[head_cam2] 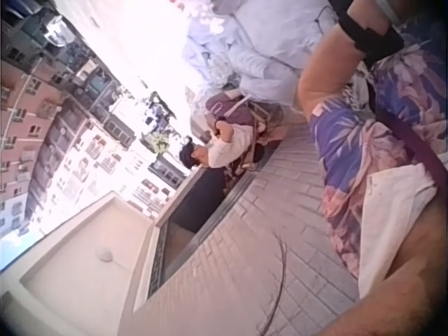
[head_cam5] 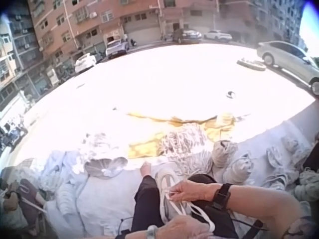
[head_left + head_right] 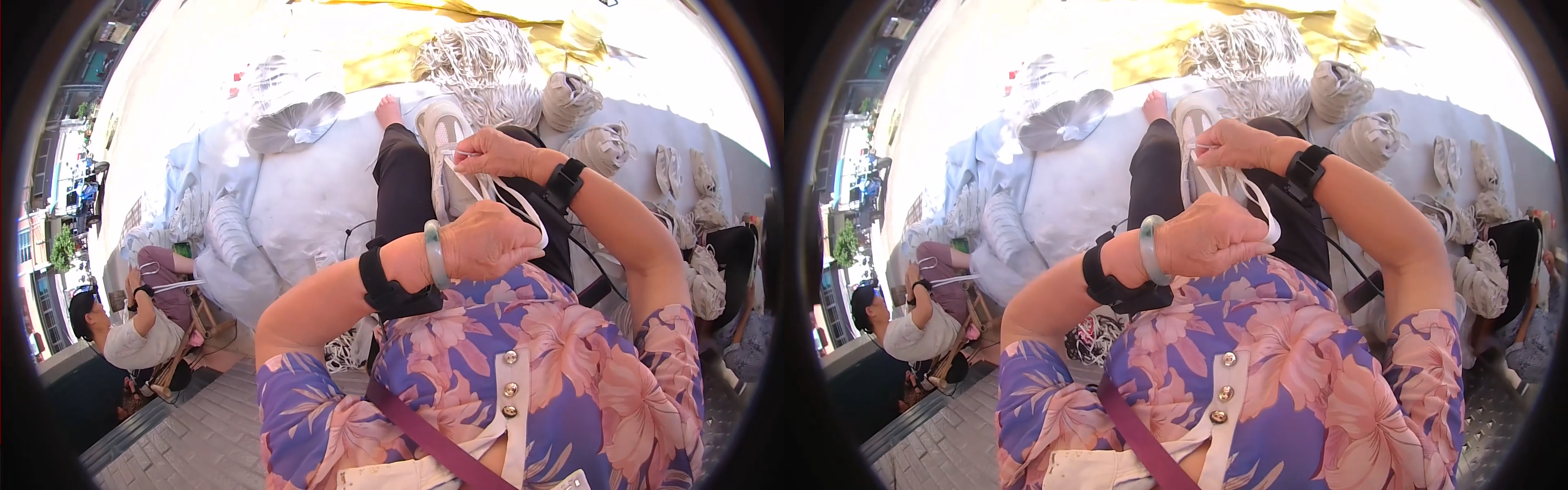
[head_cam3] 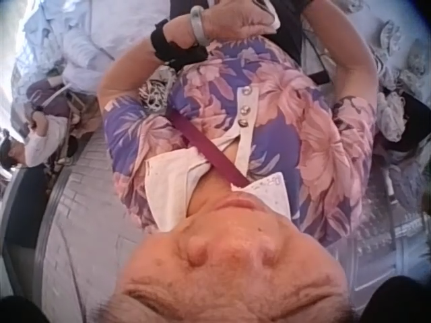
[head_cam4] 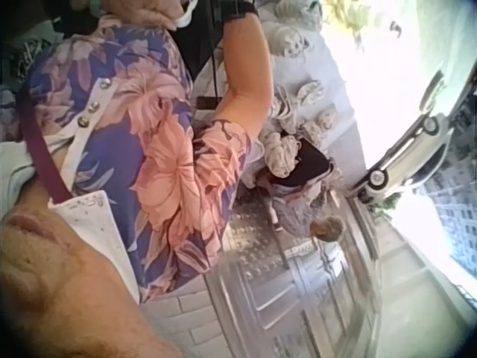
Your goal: The recorder is lacing a pair of white athletic shoes while seated outdoors.
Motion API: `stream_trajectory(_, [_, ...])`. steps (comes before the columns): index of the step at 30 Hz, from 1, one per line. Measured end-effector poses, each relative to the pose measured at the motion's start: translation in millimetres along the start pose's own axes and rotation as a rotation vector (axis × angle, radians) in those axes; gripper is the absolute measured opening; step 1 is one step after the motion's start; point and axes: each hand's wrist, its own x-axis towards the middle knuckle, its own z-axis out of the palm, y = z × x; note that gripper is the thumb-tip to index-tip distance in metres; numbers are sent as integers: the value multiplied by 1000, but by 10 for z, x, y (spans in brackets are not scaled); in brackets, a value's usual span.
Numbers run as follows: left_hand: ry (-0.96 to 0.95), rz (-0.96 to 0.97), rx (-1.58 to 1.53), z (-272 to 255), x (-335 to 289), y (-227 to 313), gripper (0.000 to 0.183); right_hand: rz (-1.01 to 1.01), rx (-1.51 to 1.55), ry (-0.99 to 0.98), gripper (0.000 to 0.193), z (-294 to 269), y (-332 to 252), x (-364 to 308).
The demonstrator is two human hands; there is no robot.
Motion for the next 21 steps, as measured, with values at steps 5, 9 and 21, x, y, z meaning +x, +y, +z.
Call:
stream_trajectory(5, [-35, -5, 27, -3, -14, 53, 18, -14, -279, 126, 21, -54, 69, -542])
stream_trajectory(9, [-86, 24, 88, -4, -17, 134, 14, -43, -150, 198, 19, -43, 2, -654])
stream_trajectory(21, [136, 238, 278, -8, 76, 184, 14, 104, -429, 215, 30, 542, 25, -248])
